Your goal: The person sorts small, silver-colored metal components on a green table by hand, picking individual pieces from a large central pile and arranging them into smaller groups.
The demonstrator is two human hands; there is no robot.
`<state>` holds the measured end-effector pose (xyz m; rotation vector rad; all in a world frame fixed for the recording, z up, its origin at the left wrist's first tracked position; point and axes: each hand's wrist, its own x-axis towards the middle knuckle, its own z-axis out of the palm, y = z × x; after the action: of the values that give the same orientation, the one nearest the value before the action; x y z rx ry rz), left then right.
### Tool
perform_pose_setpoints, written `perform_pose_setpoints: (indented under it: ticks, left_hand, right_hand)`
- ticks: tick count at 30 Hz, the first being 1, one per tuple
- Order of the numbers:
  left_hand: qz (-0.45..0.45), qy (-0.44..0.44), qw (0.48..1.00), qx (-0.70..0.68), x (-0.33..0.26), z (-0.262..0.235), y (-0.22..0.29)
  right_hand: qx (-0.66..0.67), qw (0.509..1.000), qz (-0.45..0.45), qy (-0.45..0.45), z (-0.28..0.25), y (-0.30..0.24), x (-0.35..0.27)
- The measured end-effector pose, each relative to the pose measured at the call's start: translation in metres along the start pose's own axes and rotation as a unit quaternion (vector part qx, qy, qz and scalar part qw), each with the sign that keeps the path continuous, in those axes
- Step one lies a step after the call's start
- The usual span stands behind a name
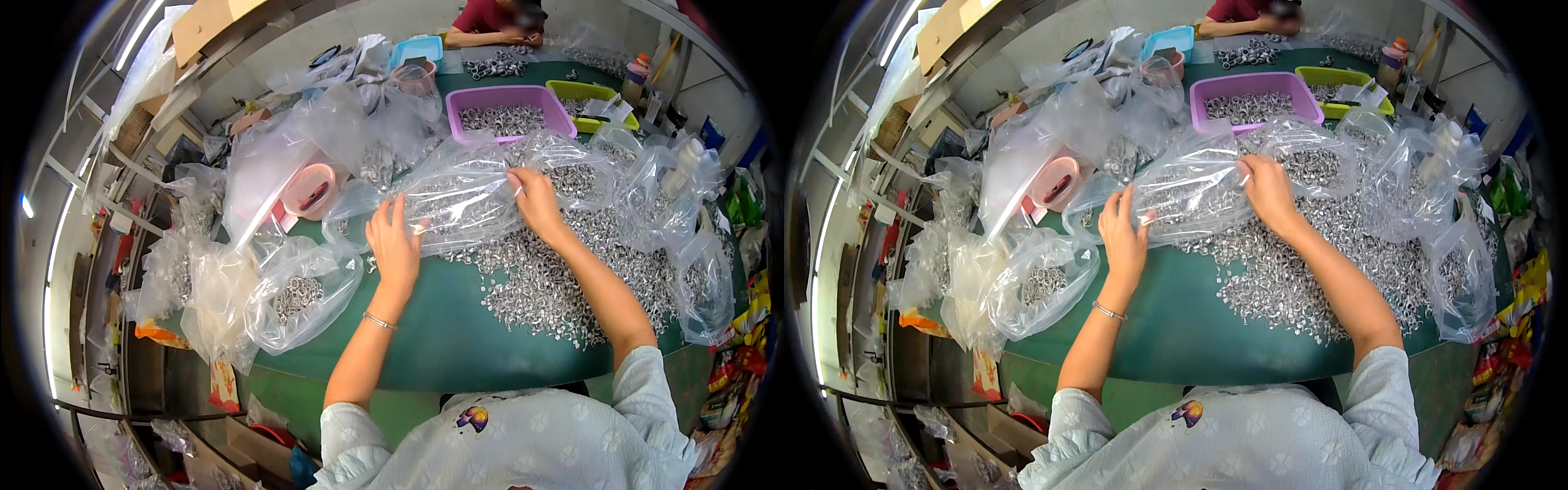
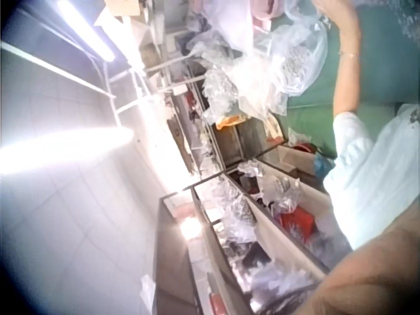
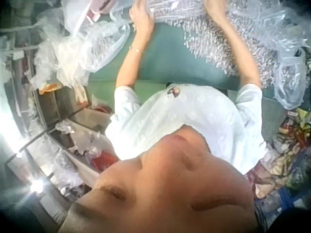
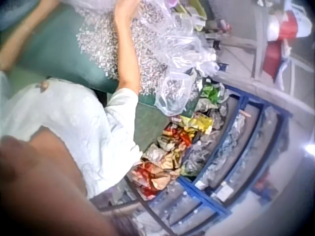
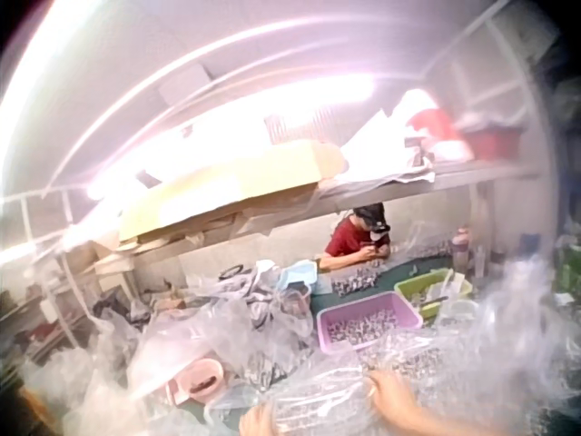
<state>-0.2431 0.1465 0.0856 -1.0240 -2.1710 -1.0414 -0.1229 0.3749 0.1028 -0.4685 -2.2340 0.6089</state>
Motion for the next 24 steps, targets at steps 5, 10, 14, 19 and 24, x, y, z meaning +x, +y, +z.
perform_pose_setpoints:
  ticks: [5, 10, 14, 19, 24]
  left_hand:
    - [-0.350, -0.205, 0.748, -0.526, 0.034, 0.002, -0.046]
    - [-0.442, -0.216, 0.406, -0.770, 0.045, 0.018, -0.076]
    - [-0.457, -0.045, 0.178, -0.870, 0.038, 0.027, -0.082]
    - [-0.497, 0.105, 0.228, -0.831, 0.054, 0.043, -0.068]
    - [-0.530, 0.135, 0.251, -0.799, 0.043, 0.037, -0.071]
  right_hand:
    - [0.529, 0.732, 0.398, -0.161, 0.007, -0.014, 0.032]
    - [0.817, 0.311, 0.348, -0.337, 0.042, 0.050, 0.056]
    - [0.664, 0.597, 0.280, -0.352, 0.036, 0.026, 0.053]
    - [0.444, 0.809, 0.329, -0.202, 0.018, -0.043, 0.005]
    - [0.704, 0.481, 0.517, -0.079, 0.028, -0.034, 0.016]
